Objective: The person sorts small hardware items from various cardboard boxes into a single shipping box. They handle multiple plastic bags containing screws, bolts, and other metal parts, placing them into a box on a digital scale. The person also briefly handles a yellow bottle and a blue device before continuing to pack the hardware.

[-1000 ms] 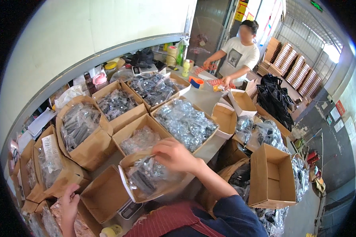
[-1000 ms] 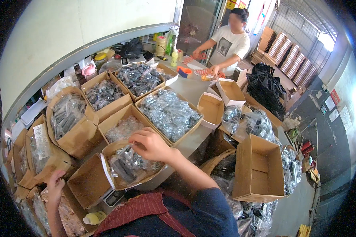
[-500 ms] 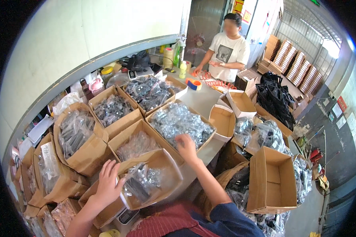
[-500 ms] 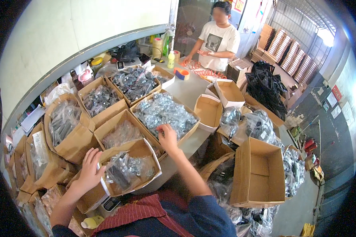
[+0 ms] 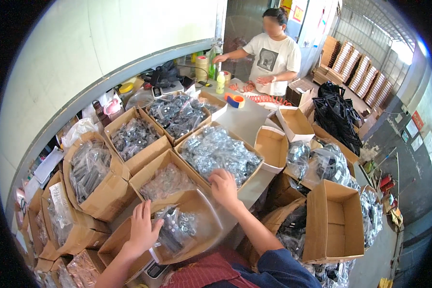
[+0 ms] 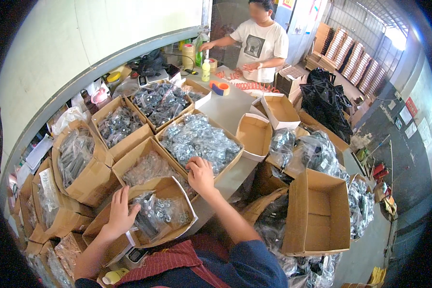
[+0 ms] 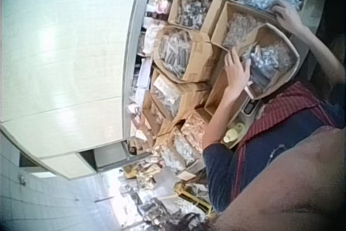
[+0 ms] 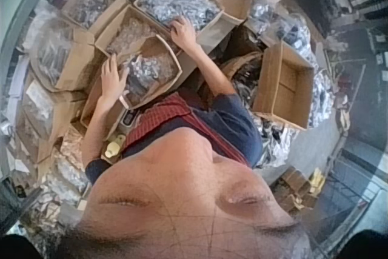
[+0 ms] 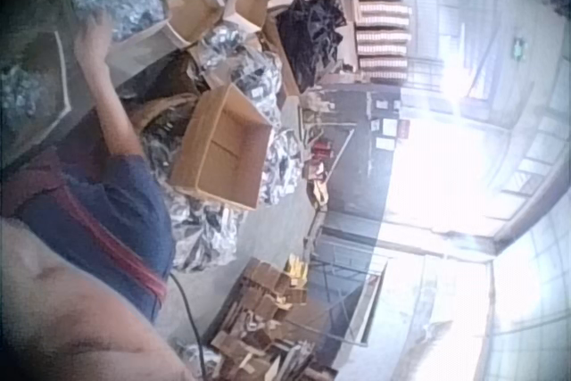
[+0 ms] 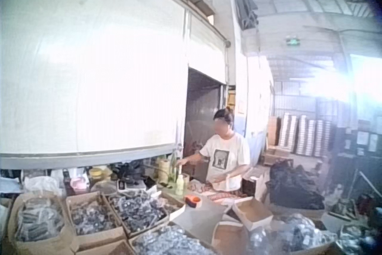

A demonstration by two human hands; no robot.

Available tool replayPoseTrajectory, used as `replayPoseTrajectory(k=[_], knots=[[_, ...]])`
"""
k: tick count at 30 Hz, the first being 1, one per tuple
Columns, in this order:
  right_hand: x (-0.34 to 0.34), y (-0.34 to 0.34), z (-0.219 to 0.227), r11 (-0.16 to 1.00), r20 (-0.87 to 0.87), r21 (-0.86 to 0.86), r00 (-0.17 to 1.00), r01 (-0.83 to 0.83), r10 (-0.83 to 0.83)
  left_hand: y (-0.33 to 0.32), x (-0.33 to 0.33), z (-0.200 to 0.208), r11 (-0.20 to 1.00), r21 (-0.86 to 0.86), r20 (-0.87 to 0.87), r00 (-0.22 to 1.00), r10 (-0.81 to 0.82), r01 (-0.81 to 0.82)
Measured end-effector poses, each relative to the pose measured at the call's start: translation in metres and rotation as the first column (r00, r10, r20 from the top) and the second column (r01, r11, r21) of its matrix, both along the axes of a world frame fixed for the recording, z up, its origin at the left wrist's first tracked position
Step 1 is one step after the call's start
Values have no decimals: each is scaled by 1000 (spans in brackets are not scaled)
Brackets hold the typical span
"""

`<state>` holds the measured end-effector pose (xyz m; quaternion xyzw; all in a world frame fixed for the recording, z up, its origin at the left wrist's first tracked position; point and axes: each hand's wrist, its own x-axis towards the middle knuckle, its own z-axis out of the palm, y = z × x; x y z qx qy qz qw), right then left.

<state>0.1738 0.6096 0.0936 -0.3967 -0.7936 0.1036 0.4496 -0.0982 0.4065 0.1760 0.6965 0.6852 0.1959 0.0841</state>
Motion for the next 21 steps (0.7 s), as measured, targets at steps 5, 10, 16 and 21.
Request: replayPoseTrajectory(k=[5, 10, 16, 21], knots=[[1, -1, 3, 1000, 0, 16, 1000, -18, 18, -1, 0, -3, 1000, 8, 51, 999, 15, -16], [1, -1, 3, 1000, 0, 20, 1000, -17, 17, -1, 2, -2, 999, 8, 56, 998, 35, -35], [3, 0, -1, 999, 0, 7, 999, -35, 35, -1, 3, 1, 999, 3, 51, 998, 37, -37], [4, -2, 2, 999, 10, -6, 999, -38, 38, -1, 3, 1, 999, -15, 53, 997, 47, -47]])
